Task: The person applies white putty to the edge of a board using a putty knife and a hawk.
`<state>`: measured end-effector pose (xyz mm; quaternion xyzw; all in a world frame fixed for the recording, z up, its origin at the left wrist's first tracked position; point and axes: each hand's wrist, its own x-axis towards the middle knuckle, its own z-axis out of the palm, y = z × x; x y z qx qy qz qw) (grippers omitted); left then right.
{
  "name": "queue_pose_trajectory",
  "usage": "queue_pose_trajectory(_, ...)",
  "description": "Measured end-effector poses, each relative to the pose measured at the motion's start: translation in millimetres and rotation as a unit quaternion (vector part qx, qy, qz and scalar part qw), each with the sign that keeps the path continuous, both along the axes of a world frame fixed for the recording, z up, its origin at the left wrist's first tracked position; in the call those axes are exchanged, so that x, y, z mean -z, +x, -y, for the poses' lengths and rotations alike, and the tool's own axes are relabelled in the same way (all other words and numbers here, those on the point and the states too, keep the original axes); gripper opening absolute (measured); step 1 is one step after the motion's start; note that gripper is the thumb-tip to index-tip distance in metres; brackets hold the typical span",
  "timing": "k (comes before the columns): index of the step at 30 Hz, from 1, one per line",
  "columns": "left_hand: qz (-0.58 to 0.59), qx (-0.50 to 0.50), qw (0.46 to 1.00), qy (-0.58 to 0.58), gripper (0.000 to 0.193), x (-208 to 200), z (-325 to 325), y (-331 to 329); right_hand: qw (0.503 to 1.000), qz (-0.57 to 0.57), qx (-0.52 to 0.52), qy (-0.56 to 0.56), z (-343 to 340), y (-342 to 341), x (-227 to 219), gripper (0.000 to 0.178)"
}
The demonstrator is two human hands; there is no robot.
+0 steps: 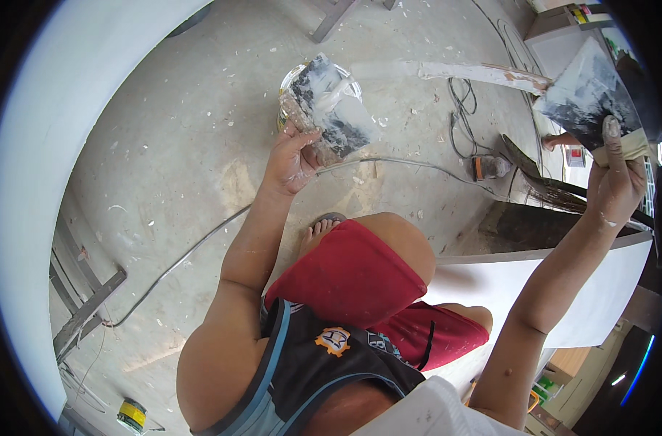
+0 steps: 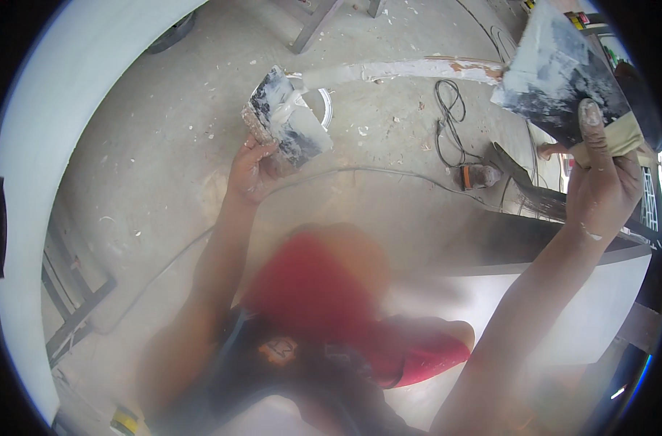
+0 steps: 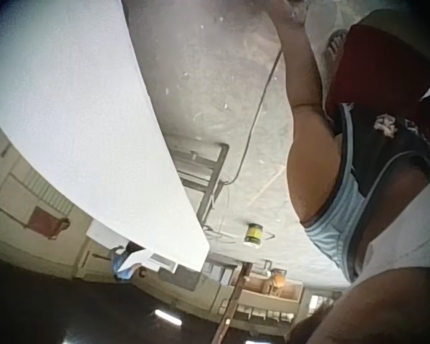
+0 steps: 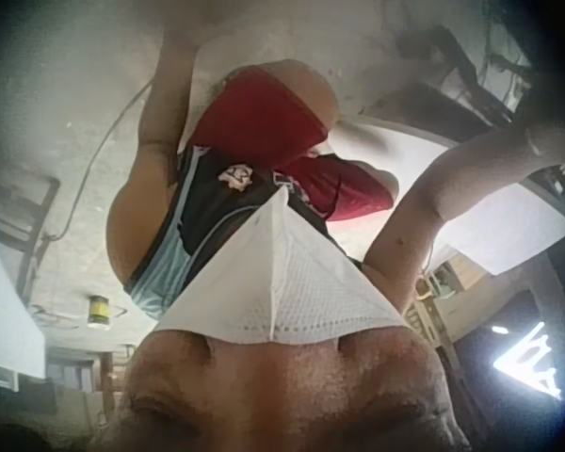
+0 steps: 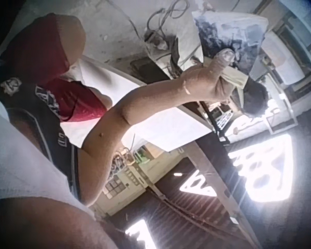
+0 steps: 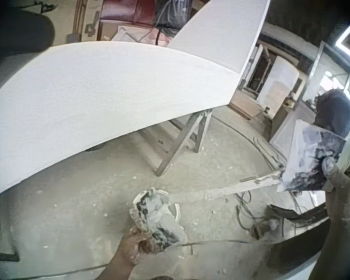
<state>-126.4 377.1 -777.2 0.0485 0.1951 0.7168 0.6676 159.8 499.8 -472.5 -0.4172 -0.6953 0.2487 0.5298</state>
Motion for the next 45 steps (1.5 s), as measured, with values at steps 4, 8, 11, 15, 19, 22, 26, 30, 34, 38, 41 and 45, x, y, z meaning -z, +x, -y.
queue_pose_trajectory(4,-0.039,-0.038,0.999,0.000,0.043,-6.5,1.0,6.2,0.999,0.038,0.030,-0.005,21.7,-30.0,16.0,0.017)
queue_pose_trajectory(8,-0.059,-0.035,0.998,0.003,0.042,-11.4,-2.5,12.6,0.988,0.136,0.076,0.013,46.8,-73.0,30.2,0.006)
queue_pose_trajectory(11,-0.059,-0.064,0.996,-0.015,0.040,-10.0,4.3,8.3,0.982,0.178,-0.012,-0.059,46.4,-101.6,58.8,0.006)
queue_pose_trajectory(15,-0.090,-0.047,0.993,-0.061,0.040,15.4,12.3,-1.4,0.960,0.269,-0.030,-0.069,16.5,-138.8,96.9,0.020)
queue_pose_trajectory(19,-0.066,-0.039,0.995,-0.062,0.043,2.9,22.5,-1.8,0.933,0.308,-0.093,-0.163,-13.8,-169.4,153.9,0.026)
queue_pose_trajectory(22,-0.081,-0.047,0.995,-0.039,0.044,5.0,32.9,-15.0,0.908,0.348,-0.124,-0.199,-17.1,-168.4,165.0,0.025)
queue_pose_trajectory(26,-0.079,-0.082,0.992,-0.049,0.045,-32.6,30.0,-12.0,0.923,0.316,0.009,-0.219,-4.3,-112.4,157.5,0.022)
queue_pose_trajectory(30,-0.173,-0.024,0.985,0.003,0.043,-53.1,7.0,3.1,0.838,-0.307,0.001,-0.451,48.9,-60.1,180.8,0.020)
queue_pose_trajectory(34,-0.254,-0.033,0.959,0.118,0.045,-87.8,-32.6,58.0,0.914,-0.197,0.002,-0.354,81.9,-15.6,230.8,0.021)
queue_pose_trajectory(38,-0.463,-0.023,0.848,0.256,0.042,-79.6,-53.5,80.8,0.971,-0.086,0.003,-0.225,92.7,-16.5,228.9,0.021)
queue_pose_trajectory(41,-0.687,0.046,0.658,0.306,0.037,-102.9,-57.7,98.0,0.987,-0.069,0.019,-0.141,94.1,-4.9,191.4,0.022)
queue_pose_trajectory(45,-0.712,0.032,0.608,0.352,0.044,-126.0,-61.5,136.6,0.995,-0.038,0.049,-0.083,115.9,41.3,151.2,0.021)
